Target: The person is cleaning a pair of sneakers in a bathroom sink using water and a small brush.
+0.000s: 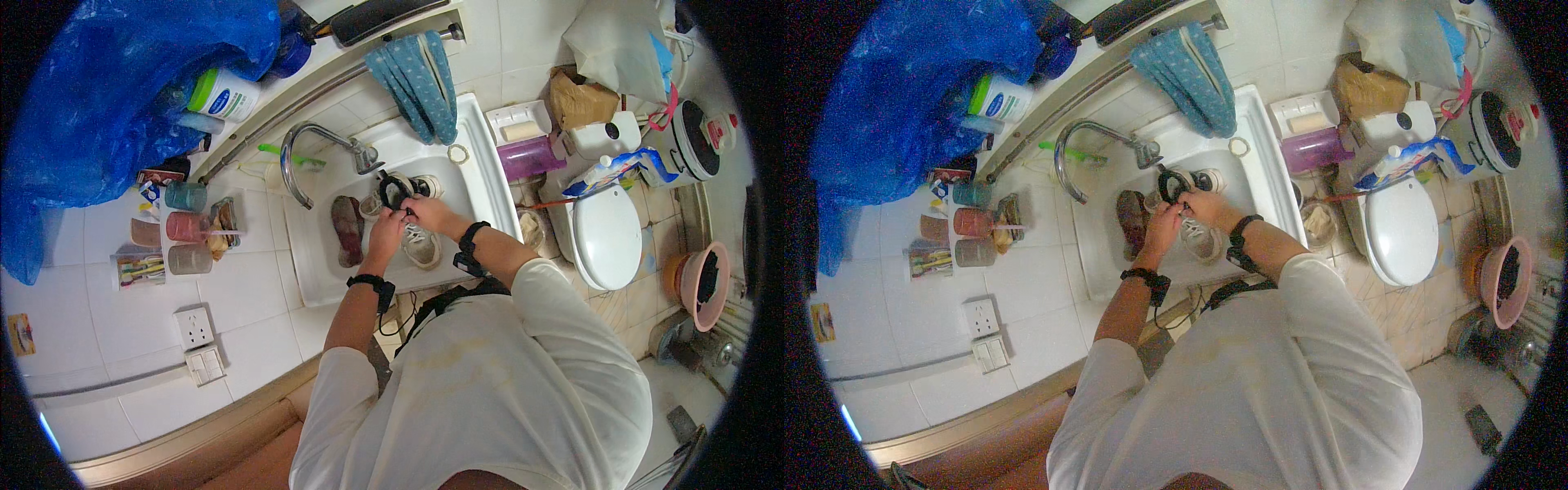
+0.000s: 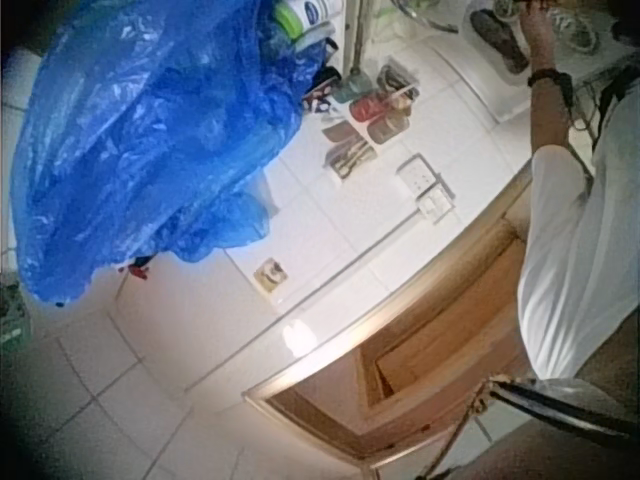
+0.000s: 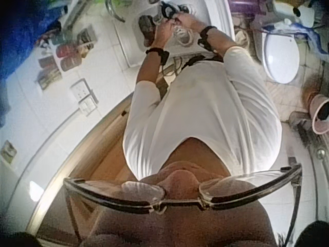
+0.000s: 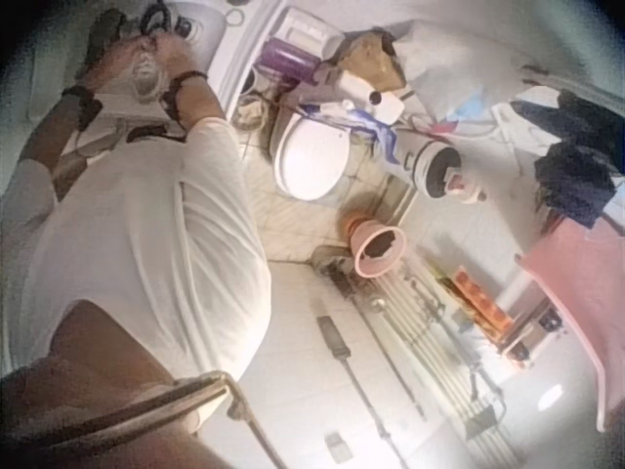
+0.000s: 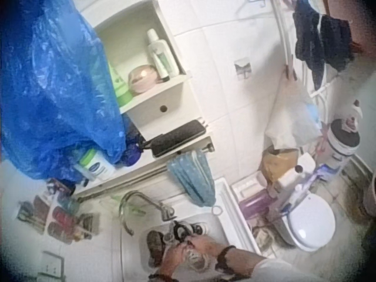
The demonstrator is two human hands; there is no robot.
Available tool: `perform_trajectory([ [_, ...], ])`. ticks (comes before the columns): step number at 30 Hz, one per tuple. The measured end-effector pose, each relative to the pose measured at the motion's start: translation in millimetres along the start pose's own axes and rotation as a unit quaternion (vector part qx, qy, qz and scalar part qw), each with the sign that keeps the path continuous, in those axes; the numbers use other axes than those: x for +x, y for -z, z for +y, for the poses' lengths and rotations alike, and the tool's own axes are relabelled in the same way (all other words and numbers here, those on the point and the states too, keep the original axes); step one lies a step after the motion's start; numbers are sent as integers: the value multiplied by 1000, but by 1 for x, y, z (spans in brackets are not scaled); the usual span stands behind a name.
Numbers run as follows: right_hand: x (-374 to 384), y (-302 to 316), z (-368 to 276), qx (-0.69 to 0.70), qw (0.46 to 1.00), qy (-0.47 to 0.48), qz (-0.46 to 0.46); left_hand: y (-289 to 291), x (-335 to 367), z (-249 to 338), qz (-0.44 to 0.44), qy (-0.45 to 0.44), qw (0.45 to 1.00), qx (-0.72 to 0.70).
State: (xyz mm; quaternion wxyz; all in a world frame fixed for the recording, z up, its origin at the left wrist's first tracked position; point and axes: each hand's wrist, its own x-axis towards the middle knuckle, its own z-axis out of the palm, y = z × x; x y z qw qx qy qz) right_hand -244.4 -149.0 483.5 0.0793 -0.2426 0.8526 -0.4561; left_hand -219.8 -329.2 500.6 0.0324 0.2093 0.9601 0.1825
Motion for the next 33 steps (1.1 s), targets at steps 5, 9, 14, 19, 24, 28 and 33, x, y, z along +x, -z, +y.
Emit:
perform_trajectory([
  [5,-4,-13,31,-23,998,-38,54,15,3,20,43,30,997,50],
  [9,-6,-7,29,9,997,37,73,7,-35,-34,94,215,955,183],
  [14,-17,-1,31,-60,998,-22,14,2,-29,-7,142,91,985,25],
  [19,-24,-11,18,-108,994,-31,-10,-4,-11,37,33,76,996,39],
  [24,-26,-19,15,-178,982,-58,15,-20,0,41,17,117,990,78],
  [28,-26,-27,-2,-173,979,-97,45,-24,0,23,28,77,995,63],
  [33,-34,-30,-6,-78,986,-111,97,-26,-10,20,81,45,996,-18],
])
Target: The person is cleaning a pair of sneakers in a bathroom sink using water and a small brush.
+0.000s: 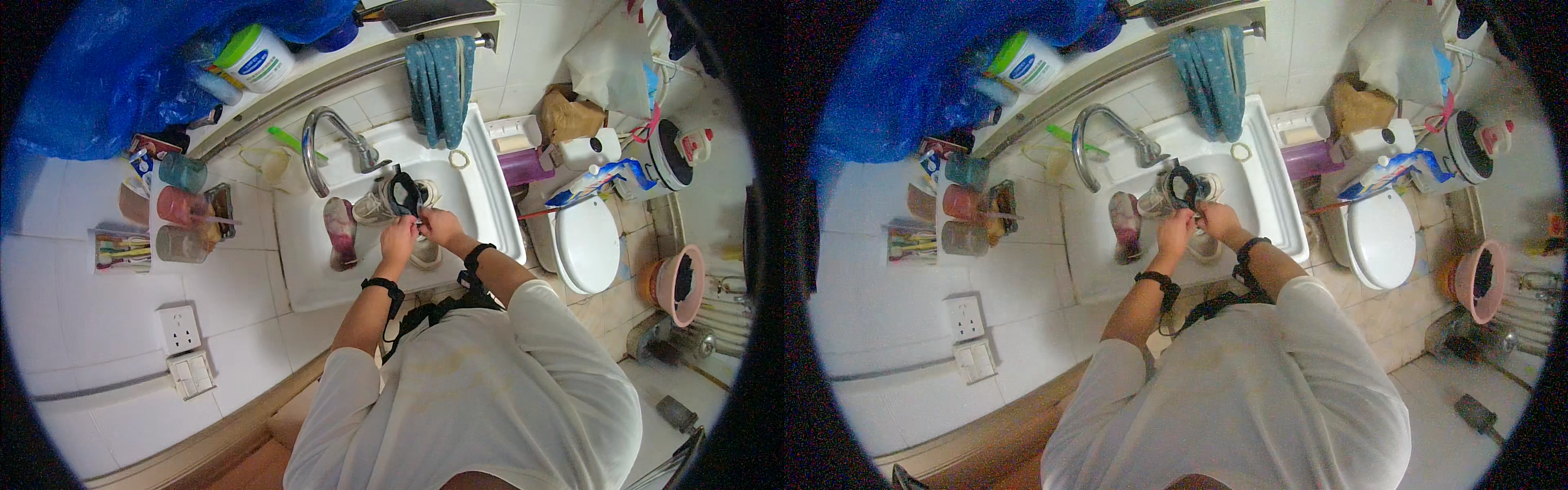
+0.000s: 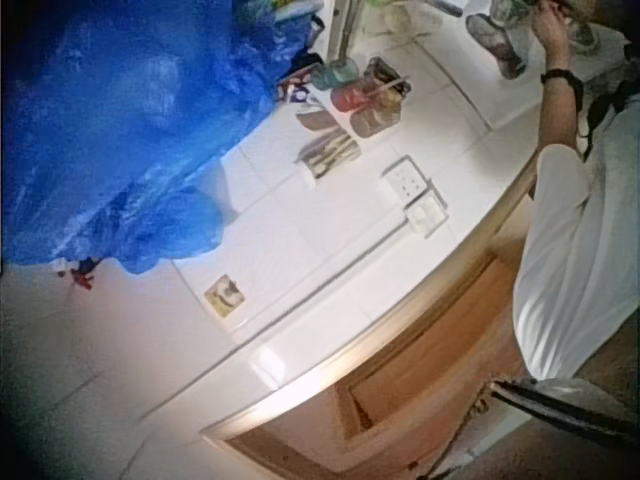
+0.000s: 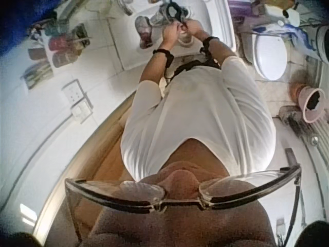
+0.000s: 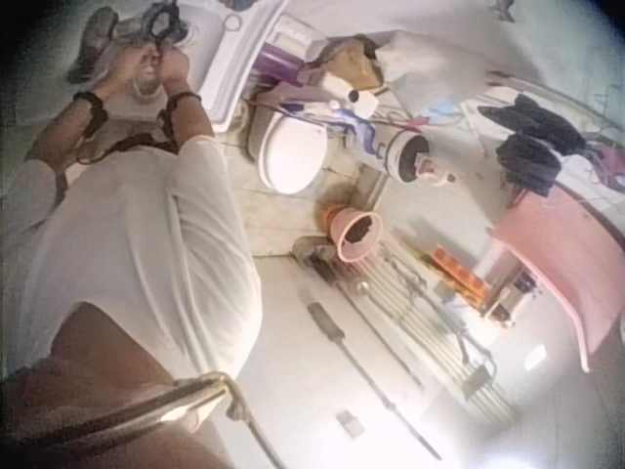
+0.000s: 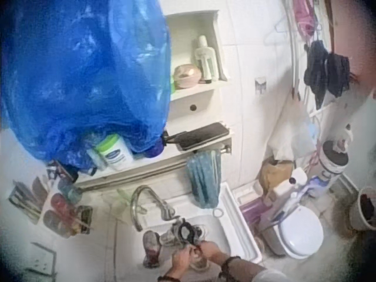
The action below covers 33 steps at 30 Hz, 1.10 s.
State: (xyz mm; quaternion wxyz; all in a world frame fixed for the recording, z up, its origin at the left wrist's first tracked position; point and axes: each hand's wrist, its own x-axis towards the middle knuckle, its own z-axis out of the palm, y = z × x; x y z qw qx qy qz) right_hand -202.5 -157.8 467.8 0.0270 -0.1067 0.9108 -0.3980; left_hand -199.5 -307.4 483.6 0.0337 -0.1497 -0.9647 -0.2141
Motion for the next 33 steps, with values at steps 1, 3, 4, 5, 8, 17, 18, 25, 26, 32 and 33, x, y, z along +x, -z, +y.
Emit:
perform_trajectory([
  [1,-2,0,-2,3,1000,-23,6,-1,-1,-3,3,-1,1000,-7],
  [3,-4,-2,-5,-3,999,-48,13,-4,-1,-10,-9,25,999,-30],
  [4,-4,-4,-6,-9,998,-59,10,-5,-1,-15,-6,23,999,-38],
  [5,-3,-6,-7,-14,997,-70,6,-4,-2,-21,-6,33,997,-76],
  [8,1,-14,-10,-29,998,-56,11,-10,-6,-40,3,28,991,-134],
  [17,-1,-11,-4,-23,992,-119,21,15,-3,-24,-47,-29,993,-100],
  [18,0,-13,-8,-52,991,-118,29,15,-3,-24,-46,-38,993,-101],
  [25,7,-13,-30,-148,985,-82,42,13,-4,-35,-94,-21,992,-82],
  [26,10,-12,-29,-148,985,-81,42,13,-3,-36,-115,0,991,-75],
  [32,19,-6,-34,-134,991,-16,-15,28,-6,-29,-74,3,995,-68],
  [33,19,-4,-34,-142,989,-7,-33,33,-6,-25,-58,0,993,-101],
])
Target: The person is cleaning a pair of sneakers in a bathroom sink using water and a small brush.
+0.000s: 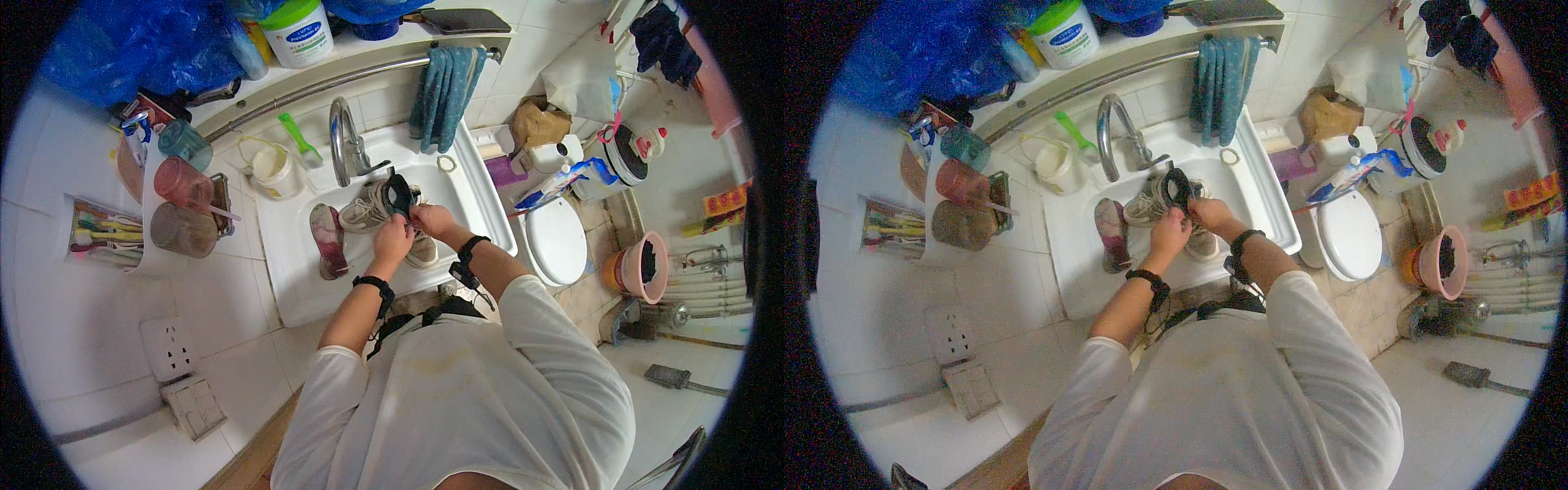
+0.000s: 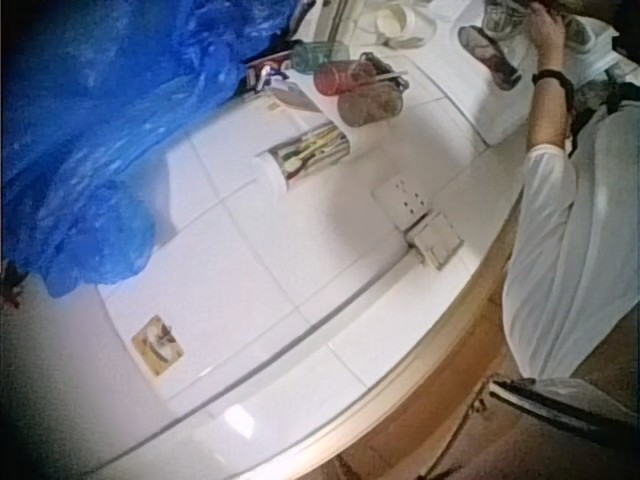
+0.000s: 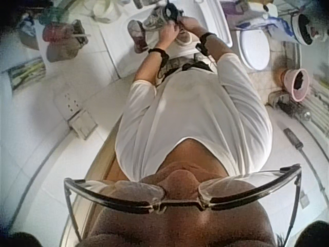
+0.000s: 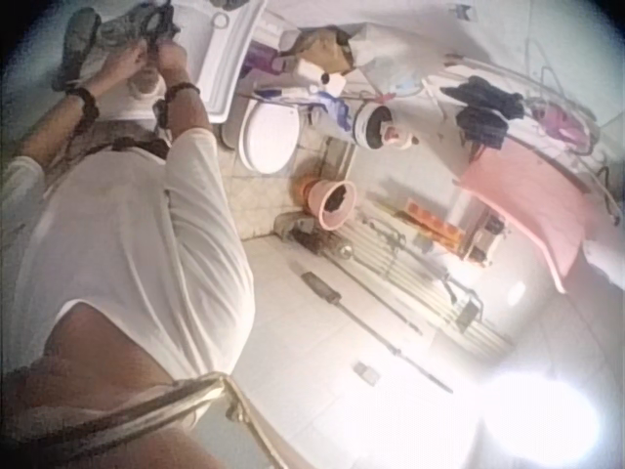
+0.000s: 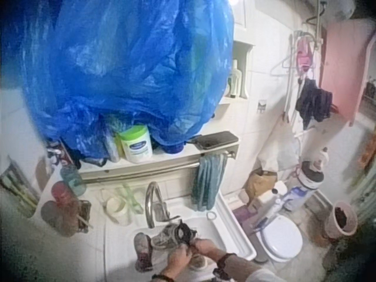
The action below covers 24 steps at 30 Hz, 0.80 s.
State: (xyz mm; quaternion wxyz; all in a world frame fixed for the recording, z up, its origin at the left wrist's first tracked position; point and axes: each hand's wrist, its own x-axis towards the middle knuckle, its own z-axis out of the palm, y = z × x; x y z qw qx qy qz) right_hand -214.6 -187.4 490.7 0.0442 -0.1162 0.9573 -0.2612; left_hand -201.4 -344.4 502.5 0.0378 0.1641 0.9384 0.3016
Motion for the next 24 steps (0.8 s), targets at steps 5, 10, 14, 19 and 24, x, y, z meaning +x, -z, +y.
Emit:
perform_trajectory([
  [5,9,6,4,-26,997,36,-65,-10,6,-1,14,3,1000,25],
  [10,18,10,2,-17,998,-11,-64,-15,12,1,27,6,998,56],
  [14,22,16,5,-44,994,-26,-96,-22,11,-4,20,35,998,43],
  [19,23,23,24,-60,992,-32,-105,-23,-1,-10,49,90,995,-11],
  [24,22,24,31,13,994,6,-108,-33,-12,-40,47,140,989,5],
])
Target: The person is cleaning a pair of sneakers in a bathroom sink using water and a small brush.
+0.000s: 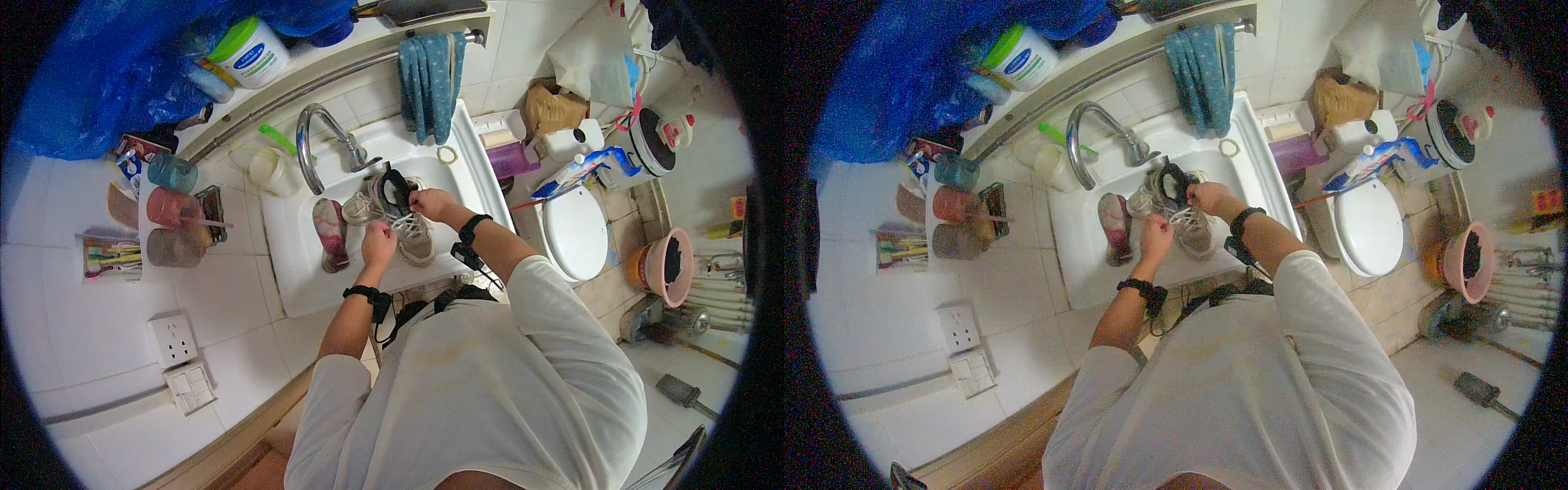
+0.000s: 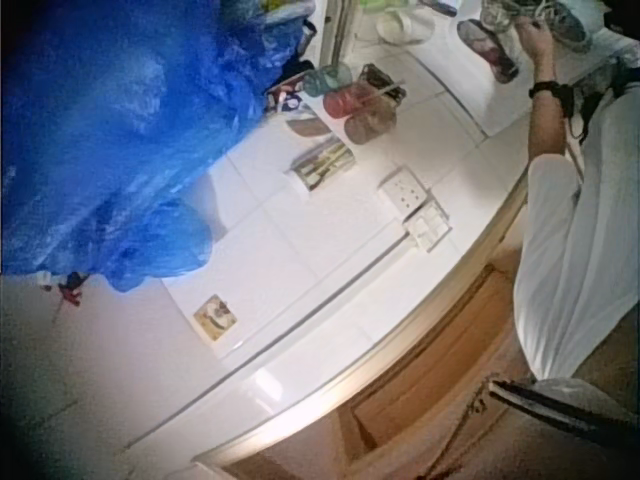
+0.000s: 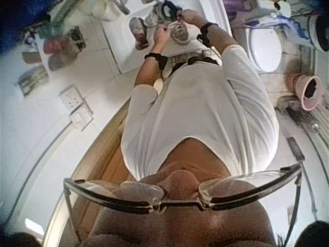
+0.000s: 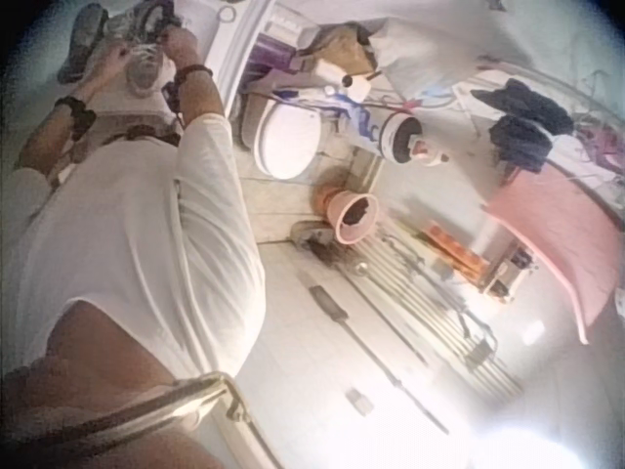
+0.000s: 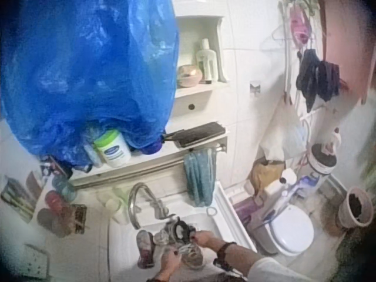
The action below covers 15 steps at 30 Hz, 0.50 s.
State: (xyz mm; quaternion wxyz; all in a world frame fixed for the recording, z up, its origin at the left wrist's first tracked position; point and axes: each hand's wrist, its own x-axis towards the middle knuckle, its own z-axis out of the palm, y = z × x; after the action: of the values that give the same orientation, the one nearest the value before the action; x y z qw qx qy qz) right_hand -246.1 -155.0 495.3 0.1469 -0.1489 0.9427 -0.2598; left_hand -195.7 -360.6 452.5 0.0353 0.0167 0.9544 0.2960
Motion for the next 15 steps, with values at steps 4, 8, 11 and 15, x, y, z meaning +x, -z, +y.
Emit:
perform_trajectory([
  [4,0,-6,18,33,999,3,-9,26,7,66,28,-122,992,28],
  [8,2,-11,21,51,998,31,3,23,17,96,-56,-135,977,153],
  [11,2,-9,21,49,998,39,-3,15,22,94,-65,-99,977,178],
  [15,1,-5,20,64,997,50,-7,13,23,91,-70,-109,977,167],
])
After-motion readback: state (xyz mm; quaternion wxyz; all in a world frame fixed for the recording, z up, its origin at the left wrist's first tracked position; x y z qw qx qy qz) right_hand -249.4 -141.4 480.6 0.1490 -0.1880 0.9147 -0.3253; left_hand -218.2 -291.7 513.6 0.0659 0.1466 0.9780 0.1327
